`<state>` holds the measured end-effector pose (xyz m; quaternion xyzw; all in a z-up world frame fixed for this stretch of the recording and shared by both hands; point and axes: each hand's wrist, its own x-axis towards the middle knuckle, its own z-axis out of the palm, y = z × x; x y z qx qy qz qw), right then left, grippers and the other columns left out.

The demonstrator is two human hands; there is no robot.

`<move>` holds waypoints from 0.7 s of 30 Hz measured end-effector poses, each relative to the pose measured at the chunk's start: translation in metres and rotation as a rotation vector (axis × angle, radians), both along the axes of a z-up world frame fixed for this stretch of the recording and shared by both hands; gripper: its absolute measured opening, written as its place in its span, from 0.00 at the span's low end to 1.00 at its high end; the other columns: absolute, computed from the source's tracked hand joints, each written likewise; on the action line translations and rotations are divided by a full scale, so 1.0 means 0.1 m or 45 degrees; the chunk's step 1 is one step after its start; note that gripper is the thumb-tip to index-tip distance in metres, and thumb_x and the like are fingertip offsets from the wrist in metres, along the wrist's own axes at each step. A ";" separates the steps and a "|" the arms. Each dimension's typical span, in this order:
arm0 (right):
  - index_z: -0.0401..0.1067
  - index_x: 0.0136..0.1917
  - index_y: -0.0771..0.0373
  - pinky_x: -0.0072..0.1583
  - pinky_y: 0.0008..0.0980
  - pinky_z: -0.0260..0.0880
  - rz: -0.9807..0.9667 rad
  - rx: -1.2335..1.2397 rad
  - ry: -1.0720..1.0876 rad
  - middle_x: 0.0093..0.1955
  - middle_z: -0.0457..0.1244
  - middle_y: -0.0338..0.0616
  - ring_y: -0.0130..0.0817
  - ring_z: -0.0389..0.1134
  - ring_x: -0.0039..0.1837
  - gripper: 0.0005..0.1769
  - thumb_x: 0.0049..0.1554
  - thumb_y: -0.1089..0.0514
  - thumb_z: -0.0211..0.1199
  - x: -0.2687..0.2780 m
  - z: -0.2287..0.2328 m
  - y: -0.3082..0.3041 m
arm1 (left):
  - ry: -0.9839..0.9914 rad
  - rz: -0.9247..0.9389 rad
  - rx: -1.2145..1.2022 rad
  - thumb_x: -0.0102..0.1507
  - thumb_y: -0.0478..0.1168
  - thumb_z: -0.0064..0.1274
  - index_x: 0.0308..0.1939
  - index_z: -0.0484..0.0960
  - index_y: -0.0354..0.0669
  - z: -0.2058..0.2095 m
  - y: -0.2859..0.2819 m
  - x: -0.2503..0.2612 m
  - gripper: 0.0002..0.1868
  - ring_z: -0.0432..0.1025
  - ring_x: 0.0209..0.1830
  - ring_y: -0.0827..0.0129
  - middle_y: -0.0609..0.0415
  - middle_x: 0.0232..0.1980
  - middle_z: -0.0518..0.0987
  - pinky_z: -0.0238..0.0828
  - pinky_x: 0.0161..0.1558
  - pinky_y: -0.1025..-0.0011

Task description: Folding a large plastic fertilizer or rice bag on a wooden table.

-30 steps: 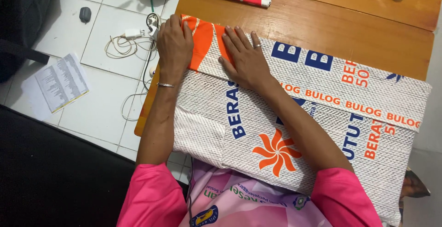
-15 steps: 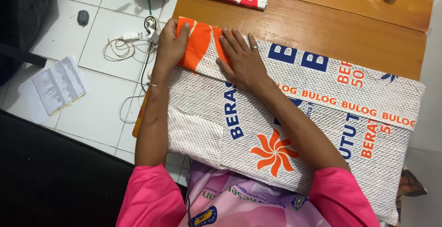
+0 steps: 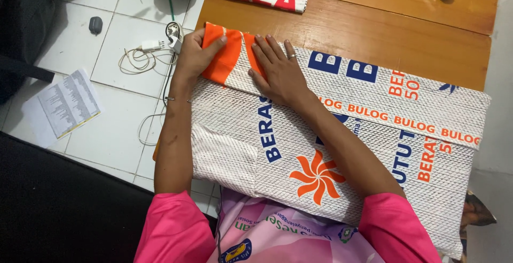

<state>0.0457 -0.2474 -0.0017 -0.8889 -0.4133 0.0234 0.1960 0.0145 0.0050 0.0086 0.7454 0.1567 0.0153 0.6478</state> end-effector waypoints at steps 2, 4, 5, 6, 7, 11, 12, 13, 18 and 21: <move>0.53 0.81 0.64 0.80 0.57 0.34 -0.004 -0.003 0.003 0.85 0.45 0.50 0.47 0.41 0.85 0.38 0.67 0.38 0.46 0.00 0.00 0.00 | 0.021 -0.074 0.111 0.66 0.44 0.61 0.55 0.84 0.31 0.14 -0.07 -0.04 0.20 0.78 0.42 0.78 0.53 0.48 0.86 0.77 0.46 0.78; 0.53 0.81 0.64 0.80 0.57 0.33 0.005 -0.016 0.007 0.85 0.45 0.50 0.47 0.40 0.85 0.38 0.67 0.38 0.46 -0.01 0.01 0.00 | 0.241 -0.108 0.139 0.66 0.44 0.59 0.53 0.85 0.34 0.36 -0.17 -0.07 0.18 0.78 0.41 0.77 0.50 0.48 0.86 0.76 0.46 0.76; 0.53 0.81 0.64 0.80 0.57 0.33 0.005 -0.015 0.006 0.85 0.45 0.50 0.47 0.40 0.85 0.38 0.67 0.38 0.46 0.00 0.00 0.00 | 0.240 -0.107 0.140 0.66 0.44 0.59 0.53 0.85 0.34 0.20 -0.09 -0.05 0.18 0.78 0.41 0.77 0.50 0.48 0.86 0.76 0.46 0.76; 0.52 0.81 0.64 0.80 0.57 0.33 0.007 -0.018 0.006 0.85 0.44 0.50 0.47 0.40 0.85 0.38 0.67 0.38 0.45 0.01 -0.01 0.01 | 0.232 -0.051 -0.014 0.68 0.45 0.50 0.54 0.86 0.36 0.05 0.00 -0.03 0.19 0.78 0.46 0.79 0.52 0.52 0.86 0.73 0.51 0.79; 0.52 0.81 0.64 0.80 0.57 0.33 0.005 -0.021 0.008 0.85 0.44 0.50 0.47 0.40 0.85 0.39 0.67 0.38 0.45 0.01 -0.02 0.00 | 0.224 0.002 -0.168 0.71 0.46 0.41 0.54 0.87 0.38 -0.11 0.08 -0.02 0.22 0.78 0.51 0.81 0.54 0.55 0.85 0.70 0.57 0.82; 0.52 0.82 0.64 0.80 0.57 0.33 0.005 -0.020 0.014 0.85 0.44 0.50 0.47 0.40 0.85 0.39 0.67 0.38 0.45 0.00 -0.02 0.00 | 0.077 -0.230 -0.218 0.73 0.35 0.45 0.41 0.72 0.24 -0.98 0.56 0.01 0.12 0.64 0.37 0.66 0.46 0.40 0.71 0.67 0.47 0.62; 0.52 0.82 0.64 0.80 0.57 0.33 0.006 -0.020 0.011 0.85 0.44 0.50 0.47 0.40 0.85 0.39 0.67 0.38 0.45 -0.01 -0.02 0.00 | 0.030 -0.245 -0.039 0.69 0.34 0.49 0.45 0.79 0.28 -0.58 0.33 -0.02 0.08 0.70 0.42 0.71 0.48 0.45 0.78 0.70 0.51 0.68; 0.52 0.82 0.64 0.80 0.56 0.33 0.004 -0.019 0.007 0.85 0.44 0.50 0.46 0.40 0.85 0.39 0.67 0.38 0.45 0.00 -0.02 0.00 | -0.018 -0.262 0.142 0.66 0.33 0.52 0.49 0.87 0.33 -0.19 0.10 -0.03 0.11 0.77 0.48 0.75 0.49 0.50 0.84 0.73 0.54 0.75; 0.52 0.81 0.64 0.80 0.56 0.33 0.001 -0.024 0.007 0.85 0.44 0.50 0.46 0.40 0.85 0.39 0.67 0.38 0.45 -0.01 -0.01 0.00 | -0.116 -0.136 0.407 0.61 0.30 0.59 0.46 0.87 0.36 0.02 -0.05 -0.03 0.10 0.81 0.42 0.74 0.52 0.43 0.88 0.78 0.46 0.74; 0.52 0.81 0.64 0.80 0.56 0.33 -0.002 -0.026 0.002 0.85 0.44 0.50 0.47 0.40 0.85 0.39 0.67 0.38 0.45 -0.01 -0.01 0.01 | -0.211 -0.078 0.542 0.58 0.31 0.63 0.45 0.88 0.36 -0.04 -0.06 0.01 0.11 0.82 0.40 0.72 0.51 0.41 0.88 0.79 0.44 0.73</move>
